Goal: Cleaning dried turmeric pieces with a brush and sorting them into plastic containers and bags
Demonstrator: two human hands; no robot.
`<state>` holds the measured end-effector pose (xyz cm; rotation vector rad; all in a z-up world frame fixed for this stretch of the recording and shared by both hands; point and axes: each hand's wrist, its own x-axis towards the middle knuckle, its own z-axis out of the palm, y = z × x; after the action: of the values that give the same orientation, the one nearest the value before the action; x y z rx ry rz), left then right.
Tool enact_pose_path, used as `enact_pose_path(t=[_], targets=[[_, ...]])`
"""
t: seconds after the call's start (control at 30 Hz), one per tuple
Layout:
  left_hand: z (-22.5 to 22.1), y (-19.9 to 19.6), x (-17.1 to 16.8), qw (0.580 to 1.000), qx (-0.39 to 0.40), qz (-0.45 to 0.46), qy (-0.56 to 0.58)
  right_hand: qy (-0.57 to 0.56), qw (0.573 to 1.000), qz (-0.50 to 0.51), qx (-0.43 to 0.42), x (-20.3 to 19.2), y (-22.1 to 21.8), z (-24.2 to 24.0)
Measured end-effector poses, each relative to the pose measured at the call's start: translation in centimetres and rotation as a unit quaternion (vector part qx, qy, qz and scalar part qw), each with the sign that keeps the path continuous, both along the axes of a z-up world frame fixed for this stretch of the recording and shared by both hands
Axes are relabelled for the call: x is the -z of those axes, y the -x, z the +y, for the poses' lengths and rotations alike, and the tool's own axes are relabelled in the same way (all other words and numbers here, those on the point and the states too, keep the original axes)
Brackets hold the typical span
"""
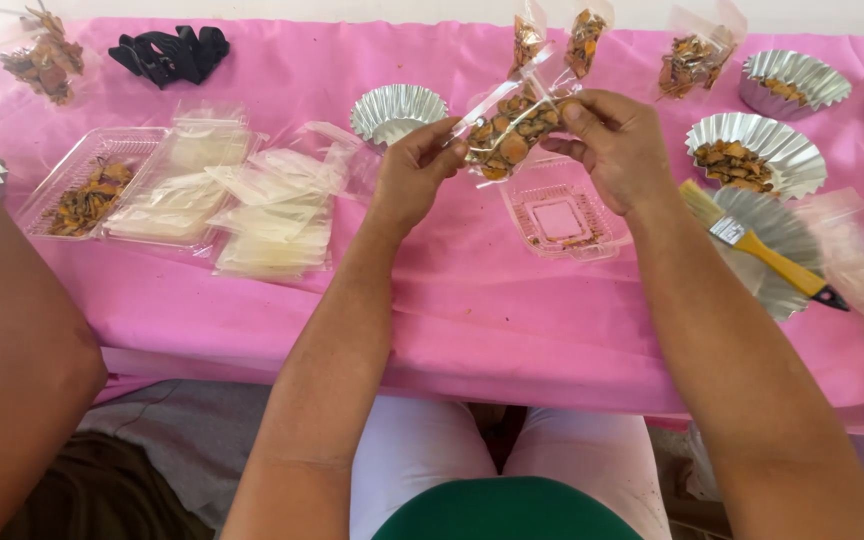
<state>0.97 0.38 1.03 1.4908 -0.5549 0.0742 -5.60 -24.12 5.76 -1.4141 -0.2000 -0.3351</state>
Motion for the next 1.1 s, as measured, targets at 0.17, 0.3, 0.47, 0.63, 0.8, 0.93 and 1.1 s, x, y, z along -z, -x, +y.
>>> enact_pose_path(t=[0.17,0.3,0.47,0.63,0.8,0.93,1.1], targets=[[-0.3,-0.3,0.8,1.0,-0.001,0.014,0.012,0.031,0.999,-0.041,0.017,0.2,0.6,0.0],[-0.4,-0.4,1.3,0.998,0.031,0.027,0.042,0.142,0.983,-0.102,0.063,-1.0,1.5,0.2],[-0.1,-1.5,2.4,0.99,0.089,0.056,0.09,0.146,0.979,-0.113,0.089,-2.0,2.0,1.1],[0.1,-0.1,1.4,0.965,0.173,0.134,0.143,0.053,0.977,-0.126,0.167,-0.4,1.2,1.1],[-0.2,-0.4,1.8,0.973,0.153,0.129,0.113,0.111,0.971,-0.182,0.103,0.9,1.6,1.0],[-0.3,-1.2,2.2,0.977,0.113,0.122,0.137,0.138,0.985,-0.102,0.028,0.9,1.7,1.5],[-0.6,-3.4,4.5,0.973,0.099,0.103,0.18,0.07,0.985,-0.154,0.029,2.9,-0.1,0.9]])
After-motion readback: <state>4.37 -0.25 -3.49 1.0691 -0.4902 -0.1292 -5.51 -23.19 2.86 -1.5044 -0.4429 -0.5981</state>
